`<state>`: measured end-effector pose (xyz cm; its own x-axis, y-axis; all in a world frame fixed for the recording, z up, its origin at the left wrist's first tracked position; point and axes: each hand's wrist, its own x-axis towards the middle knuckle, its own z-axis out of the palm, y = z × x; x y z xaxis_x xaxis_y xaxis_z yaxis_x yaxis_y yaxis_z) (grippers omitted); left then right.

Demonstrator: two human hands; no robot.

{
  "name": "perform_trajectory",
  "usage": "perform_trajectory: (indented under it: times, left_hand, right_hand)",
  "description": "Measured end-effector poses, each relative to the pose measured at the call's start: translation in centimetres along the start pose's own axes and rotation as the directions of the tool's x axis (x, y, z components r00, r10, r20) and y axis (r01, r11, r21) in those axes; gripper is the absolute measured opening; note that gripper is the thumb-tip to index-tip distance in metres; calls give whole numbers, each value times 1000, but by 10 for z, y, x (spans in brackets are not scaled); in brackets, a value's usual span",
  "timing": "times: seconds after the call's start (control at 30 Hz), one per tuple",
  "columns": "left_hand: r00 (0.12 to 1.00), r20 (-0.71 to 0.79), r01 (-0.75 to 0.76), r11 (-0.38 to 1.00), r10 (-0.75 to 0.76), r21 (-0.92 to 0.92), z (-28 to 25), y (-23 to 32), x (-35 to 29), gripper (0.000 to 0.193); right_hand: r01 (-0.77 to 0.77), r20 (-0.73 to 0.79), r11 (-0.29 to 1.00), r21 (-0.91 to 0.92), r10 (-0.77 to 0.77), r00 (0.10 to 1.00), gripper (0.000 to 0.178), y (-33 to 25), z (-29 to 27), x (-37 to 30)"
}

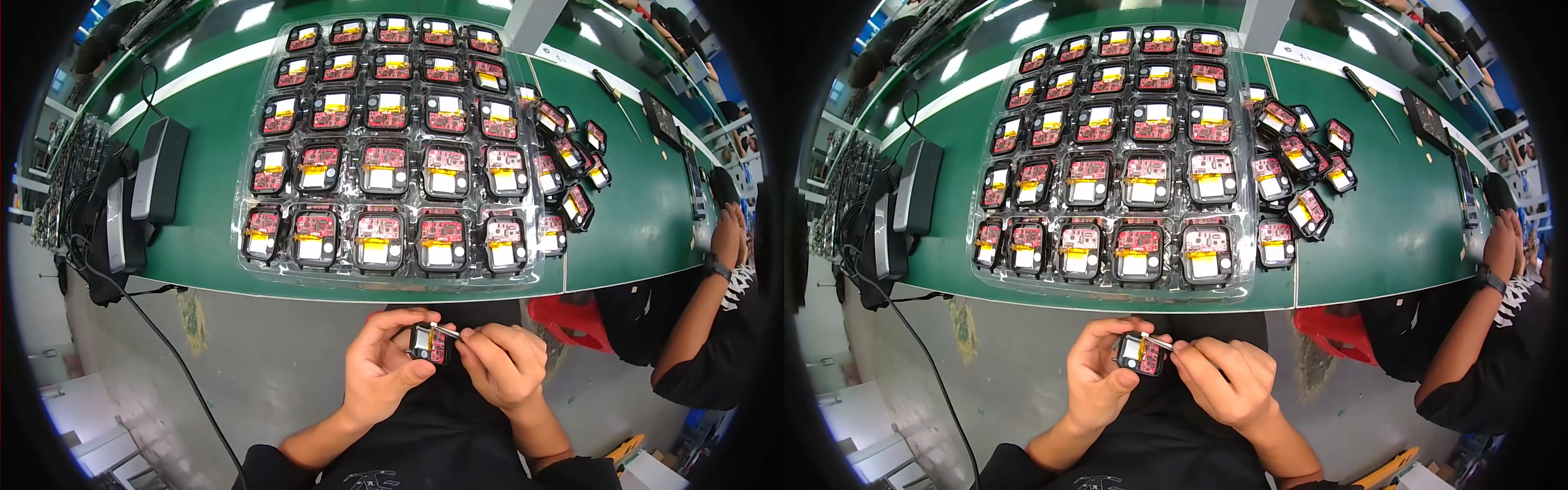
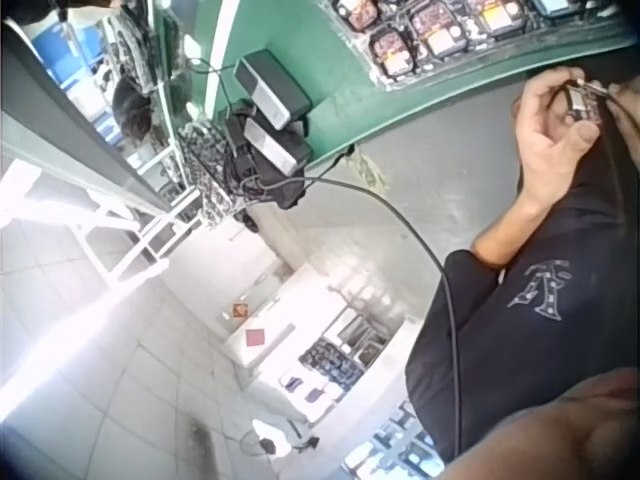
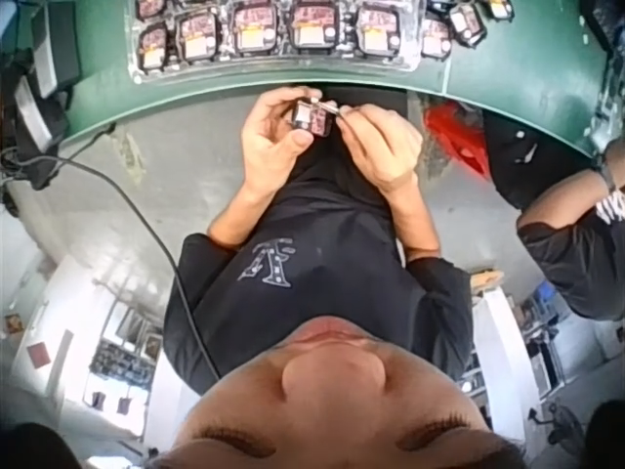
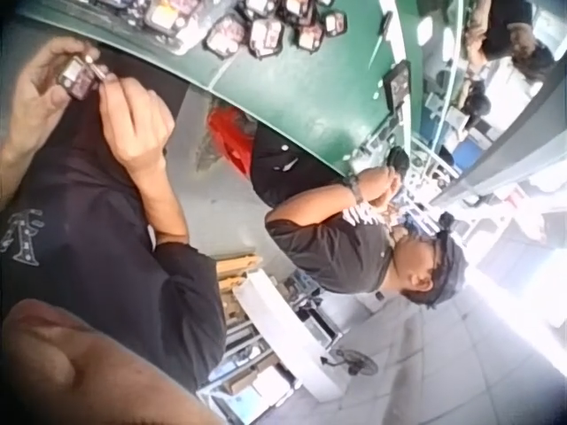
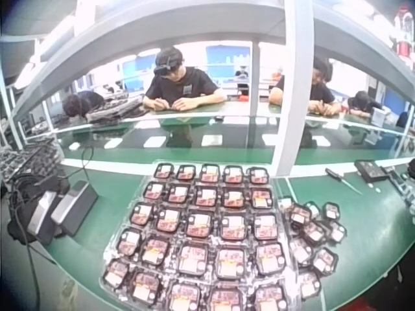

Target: Inspecting and assembling small electronic components on a plastic tray at a factory workbench.

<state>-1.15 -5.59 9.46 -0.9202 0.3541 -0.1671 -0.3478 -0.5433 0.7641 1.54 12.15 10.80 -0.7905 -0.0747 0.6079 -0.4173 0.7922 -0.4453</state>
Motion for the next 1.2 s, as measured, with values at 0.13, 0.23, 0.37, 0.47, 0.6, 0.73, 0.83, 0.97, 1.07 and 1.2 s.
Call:
perform_trajectory:
  times: [0.13,0.23,0.37,0.47,0.6,0.73,0.83,0.97,1.07,1.2]
  left_hand:
    - [1000,-2,28,1000,-28,-8,-1,-2,-4,62]
    - [995,94,-15,996,23,-83,-7,-6,-5,54]
    - [994,104,-30,998,37,-64,-8,-5,-2,54]
    - [992,114,-49,998,51,-27,-9,-4,-2,53]
    - [999,-3,-52,998,52,21,-2,-5,-3,60]
    - [999,-14,-31,999,32,26,0,-2,-2,61]
    - [1000,-13,19,999,-18,33,1,1,0,62]
    - [1000,-10,-5,998,5,70,3,0,-2,62]
    - [999,-36,3,1000,-2,26,6,-2,-2,61]
    - [999,-49,-10,1000,10,13,4,-6,-1,58]
  right_hand:
    - [31,31,999,-26,-30,999,23,-2,-1,-2]
    - [-75,27,990,118,73,997,19,-2,0,-3]
    - [-185,82,964,190,172,982,16,-3,-3,0]
    - [-237,124,949,208,215,969,15,-2,-3,1]
    - [-214,114,957,198,194,974,16,-2,-1,0]
    - [-215,97,956,197,200,975,16,0,-2,-2]
    - [-255,131,948,192,232,964,16,0,-6,-4]
    - [-228,105,951,209,210,972,17,0,-2,-4]
    - [-221,89,957,186,208,974,19,0,0,-6]
    - [-126,104,989,76,118,988,20,1,-1,-8]
